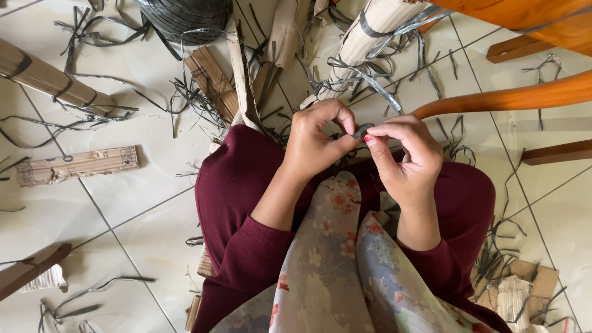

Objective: Wrapping furniture legs with thin strips of material, cutting with scissors and tying knots to secure the wrap.

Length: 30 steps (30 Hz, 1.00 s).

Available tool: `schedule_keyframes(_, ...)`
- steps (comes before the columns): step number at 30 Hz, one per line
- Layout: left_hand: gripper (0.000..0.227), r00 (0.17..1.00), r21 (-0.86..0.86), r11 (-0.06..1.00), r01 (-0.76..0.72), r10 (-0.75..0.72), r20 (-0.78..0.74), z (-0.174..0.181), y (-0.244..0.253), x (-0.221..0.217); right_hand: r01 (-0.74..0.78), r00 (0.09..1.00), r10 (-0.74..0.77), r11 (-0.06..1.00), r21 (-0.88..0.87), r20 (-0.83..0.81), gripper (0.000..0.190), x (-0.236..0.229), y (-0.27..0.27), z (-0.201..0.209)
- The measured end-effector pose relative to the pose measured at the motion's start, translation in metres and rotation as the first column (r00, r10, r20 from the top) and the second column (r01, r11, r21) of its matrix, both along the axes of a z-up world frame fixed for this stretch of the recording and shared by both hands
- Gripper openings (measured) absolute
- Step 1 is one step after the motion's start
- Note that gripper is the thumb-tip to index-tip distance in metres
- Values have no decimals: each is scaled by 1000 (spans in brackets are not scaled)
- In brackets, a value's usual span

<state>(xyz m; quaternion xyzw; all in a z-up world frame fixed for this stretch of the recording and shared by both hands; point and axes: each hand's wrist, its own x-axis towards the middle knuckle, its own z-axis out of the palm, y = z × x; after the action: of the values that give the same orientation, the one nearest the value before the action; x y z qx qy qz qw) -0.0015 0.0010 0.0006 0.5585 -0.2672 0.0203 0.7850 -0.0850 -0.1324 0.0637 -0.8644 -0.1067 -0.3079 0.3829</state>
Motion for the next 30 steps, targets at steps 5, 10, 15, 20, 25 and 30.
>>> schedule_keyframes(5,21,1000,21,1000,0,0,-6,-1,0,0,-8,1000,8,1000,12,-7,5,3,0,0)
schedule_keyframes(10,20,1000,44,999,18,-18,-4,2,0,2,-10,1000,11,1000,22,-21,4,5,-1,-1)
schedule_keyframes(15,18,998,91,994,62,-61,-8,7,3,1,-13,1000,14,1000,26,-22,5,7,-4,-5)
schedule_keyframes(20,19,997,99,992,78,-76,-23,5,-1,1,-24,999,26,998,53,-37,5,8,-6,-5)
schedule_keyframes(25,18,996,118,990,83,-80,-30,5,-2,1,-17,999,19,998,58,-40,5,8,-10,-8)
schedule_keyframes(30,19,995,164,981,103,-102,-14,2,-2,2,-7,999,10,998,57,-51,5,7,-12,-10)
